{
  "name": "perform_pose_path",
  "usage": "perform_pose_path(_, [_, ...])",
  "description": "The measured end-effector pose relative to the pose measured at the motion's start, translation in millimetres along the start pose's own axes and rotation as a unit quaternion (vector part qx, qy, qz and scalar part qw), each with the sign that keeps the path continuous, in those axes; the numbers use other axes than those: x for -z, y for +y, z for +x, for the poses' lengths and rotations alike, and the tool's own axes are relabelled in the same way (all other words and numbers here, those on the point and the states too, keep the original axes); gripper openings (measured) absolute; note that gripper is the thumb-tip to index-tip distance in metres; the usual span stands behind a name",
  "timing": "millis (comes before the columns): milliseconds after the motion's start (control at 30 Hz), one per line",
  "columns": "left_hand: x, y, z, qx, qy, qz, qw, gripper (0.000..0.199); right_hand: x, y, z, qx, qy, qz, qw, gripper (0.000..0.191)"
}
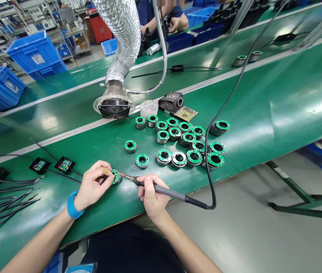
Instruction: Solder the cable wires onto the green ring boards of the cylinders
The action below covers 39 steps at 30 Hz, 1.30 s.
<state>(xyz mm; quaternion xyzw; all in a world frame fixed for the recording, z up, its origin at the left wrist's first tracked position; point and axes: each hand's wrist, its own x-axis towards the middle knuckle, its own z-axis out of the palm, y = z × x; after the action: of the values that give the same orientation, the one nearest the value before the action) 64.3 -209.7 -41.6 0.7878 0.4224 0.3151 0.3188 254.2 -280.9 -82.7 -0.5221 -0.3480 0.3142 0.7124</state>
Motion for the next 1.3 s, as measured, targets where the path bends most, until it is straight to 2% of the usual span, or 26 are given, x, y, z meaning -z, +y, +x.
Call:
perform_pose_path(100, [1.7,-4.0,-1.8,-0.018,-0.008,0.004,1.000,0.012,0.9,-0.7,0.8,-0.009,-0.019,0.003,1.000,0.037])
perform_pose_path(200, [-0.2,-4.0,-4.5,-0.026,0.012,0.007,1.000,0.014,0.7,-1.8,1.8,-0.009,-0.042,0.008,0.999,0.037])
perform_pose_path(433, [-3.1,3.3,-3.9,-0.003,0.022,0.011,1.000,0.016,-1.5,-2.1,4.7,-0.026,-0.082,0.002,0.996,0.037])
perform_pose_path(700, [-5.5,6.6,-2.7,0.038,0.024,-0.008,0.999,0.018,-4.5,-1.9,5.6,-0.065,-0.061,0.003,0.996,0.044])
perform_pose_path(833, [-6.3,8.0,-1.9,0.042,0.026,-0.009,0.999,0.019,-3.3,-3.2,5.2,-0.058,-0.053,0.021,0.997,0.042])
perform_pose_path(1000, [-4.8,9.2,-0.9,0.049,0.019,-0.013,0.999,0.019,-0.1,-1.1,1.6,-0.017,0.005,0.038,0.999,0.034])
perform_pose_path(1100, [-3.7,10.4,0.2,0.057,0.011,-0.014,0.998,0.020,1.6,0.9,-1.5,0.024,-0.017,-0.003,1.000,0.028])
perform_pose_path(1167, [-3.0,11.4,1.3,0.059,0.007,-0.014,0.998,0.021,2.3,0.4,-0.3,0.078,-0.041,-0.068,0.994,0.022])
perform_pose_path(1233, [-2.1,12.3,2.3,0.060,0.005,-0.017,0.998,0.022,2.4,-1.2,5.3,0.164,-0.058,-0.150,0.973,0.017])
perform_pose_path(1300, [-1.1,13.1,2.7,0.059,0.003,-0.020,0.998,0.022,2.1,-1.8,14.6,0.255,-0.066,-0.236,0.935,0.022])
